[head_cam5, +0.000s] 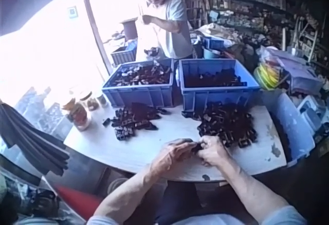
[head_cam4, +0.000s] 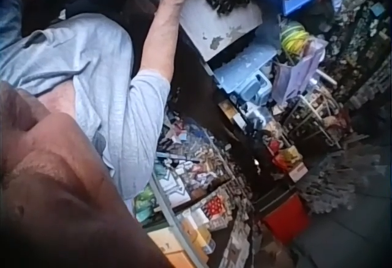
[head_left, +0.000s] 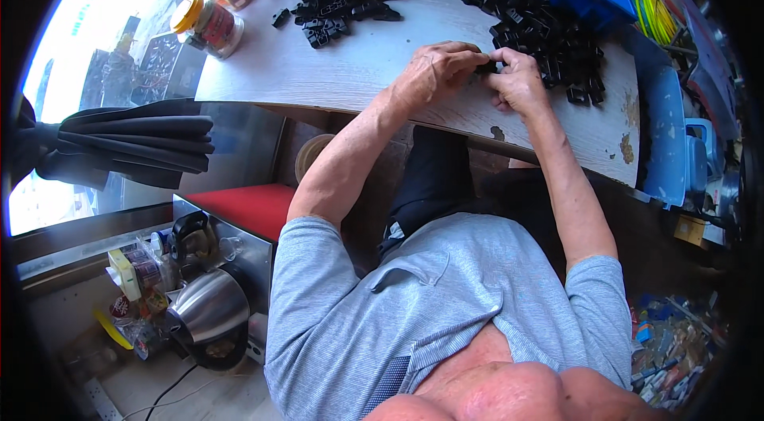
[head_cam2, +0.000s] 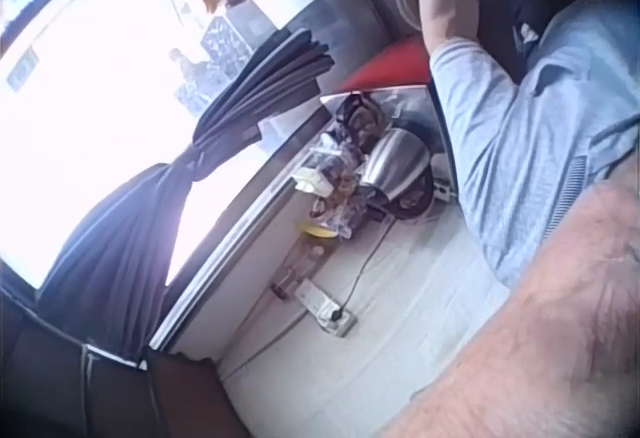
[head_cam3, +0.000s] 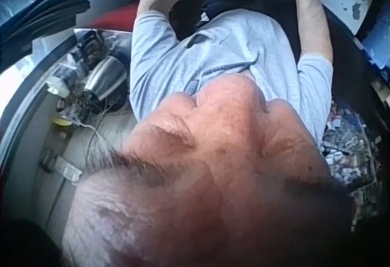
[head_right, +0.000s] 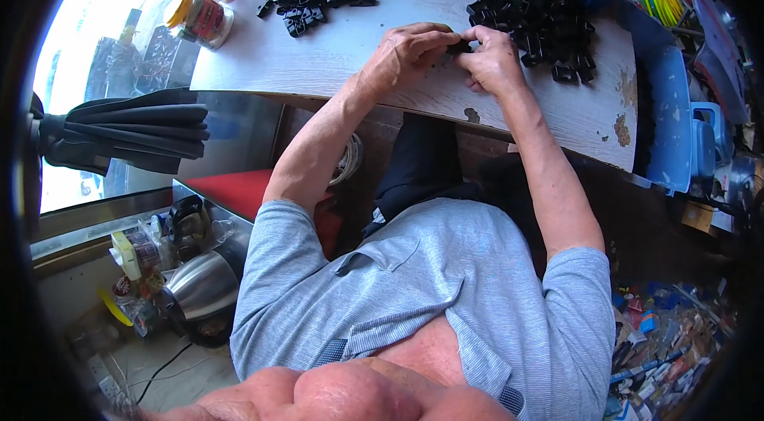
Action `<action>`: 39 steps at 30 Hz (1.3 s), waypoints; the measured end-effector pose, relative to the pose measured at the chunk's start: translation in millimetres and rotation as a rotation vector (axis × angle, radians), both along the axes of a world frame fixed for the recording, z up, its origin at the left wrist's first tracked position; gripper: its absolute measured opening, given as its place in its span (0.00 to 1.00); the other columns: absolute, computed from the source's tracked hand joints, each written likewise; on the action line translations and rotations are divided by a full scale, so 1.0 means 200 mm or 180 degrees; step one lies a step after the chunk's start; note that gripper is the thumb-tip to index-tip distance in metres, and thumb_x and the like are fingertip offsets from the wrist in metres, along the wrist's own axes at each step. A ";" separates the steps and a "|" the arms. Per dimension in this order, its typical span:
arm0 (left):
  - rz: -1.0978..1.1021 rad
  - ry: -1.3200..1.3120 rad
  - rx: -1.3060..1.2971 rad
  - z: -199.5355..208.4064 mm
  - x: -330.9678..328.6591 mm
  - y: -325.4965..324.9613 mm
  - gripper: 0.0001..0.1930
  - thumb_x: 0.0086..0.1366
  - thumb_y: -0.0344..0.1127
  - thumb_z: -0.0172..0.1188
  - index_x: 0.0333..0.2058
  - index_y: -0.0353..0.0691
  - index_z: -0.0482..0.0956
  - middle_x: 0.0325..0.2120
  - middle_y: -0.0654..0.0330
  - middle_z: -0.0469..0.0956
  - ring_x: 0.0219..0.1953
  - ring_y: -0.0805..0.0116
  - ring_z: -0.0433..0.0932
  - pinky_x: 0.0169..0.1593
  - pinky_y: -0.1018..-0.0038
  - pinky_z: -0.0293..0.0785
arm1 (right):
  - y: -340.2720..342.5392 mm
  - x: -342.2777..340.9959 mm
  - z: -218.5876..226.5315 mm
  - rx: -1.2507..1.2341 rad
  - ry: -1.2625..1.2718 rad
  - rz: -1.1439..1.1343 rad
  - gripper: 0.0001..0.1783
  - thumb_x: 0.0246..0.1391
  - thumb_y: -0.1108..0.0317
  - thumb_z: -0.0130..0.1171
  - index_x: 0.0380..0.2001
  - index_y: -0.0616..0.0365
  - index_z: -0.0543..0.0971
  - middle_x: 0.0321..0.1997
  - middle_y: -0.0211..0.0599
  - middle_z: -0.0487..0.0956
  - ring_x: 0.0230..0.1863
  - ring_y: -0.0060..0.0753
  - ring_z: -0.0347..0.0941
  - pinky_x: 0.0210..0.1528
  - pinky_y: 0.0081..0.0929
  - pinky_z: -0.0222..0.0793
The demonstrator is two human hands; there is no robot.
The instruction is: Assembling small black plastic components at a workbench.
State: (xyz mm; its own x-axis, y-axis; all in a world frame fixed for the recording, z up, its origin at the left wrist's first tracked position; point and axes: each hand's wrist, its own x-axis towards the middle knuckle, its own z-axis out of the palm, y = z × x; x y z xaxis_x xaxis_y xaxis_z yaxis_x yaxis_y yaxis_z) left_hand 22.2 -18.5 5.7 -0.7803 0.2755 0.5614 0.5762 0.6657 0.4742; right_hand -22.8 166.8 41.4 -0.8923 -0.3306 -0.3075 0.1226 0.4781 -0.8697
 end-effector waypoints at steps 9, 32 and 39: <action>-0.0099 -0.0045 -0.0155 -0.01 -0.02 0.00 0.15 0.66 0.25 0.61 0.49 0.45 0.85 0.46 0.55 0.84 0.46 0.56 0.84 0.51 0.65 0.83 | 0.00 0.00 0.00 0.0012 -0.0006 -0.0032 0.17 0.49 0.79 0.63 0.44 0.58 0.80 0.16 0.25 0.73 0.14 0.17 0.70 0.14 0.18 0.64; 0.0428 0.0041 -0.0808 0.00 0.12 0.06 0.27 0.61 0.28 0.59 0.61 0.48 0.75 0.56 0.57 0.79 0.59 0.56 0.76 0.63 0.60 0.71 | 0.00 -0.02 -0.06 0.0024 0.0221 0.0118 0.17 0.47 0.78 0.62 0.44 0.57 0.82 0.18 0.30 0.77 0.16 0.22 0.74 0.18 0.24 0.73; 0.0497 0.0093 -0.1001 -0.02 0.13 0.10 0.27 0.59 0.27 0.60 0.59 0.46 0.76 0.55 0.55 0.78 0.61 0.50 0.72 0.63 0.56 0.69 | 0.03 -0.01 -0.04 0.0141 0.0355 0.0058 0.15 0.48 0.74 0.68 0.43 0.57 0.83 0.21 0.32 0.78 0.17 0.22 0.75 0.19 0.22 0.72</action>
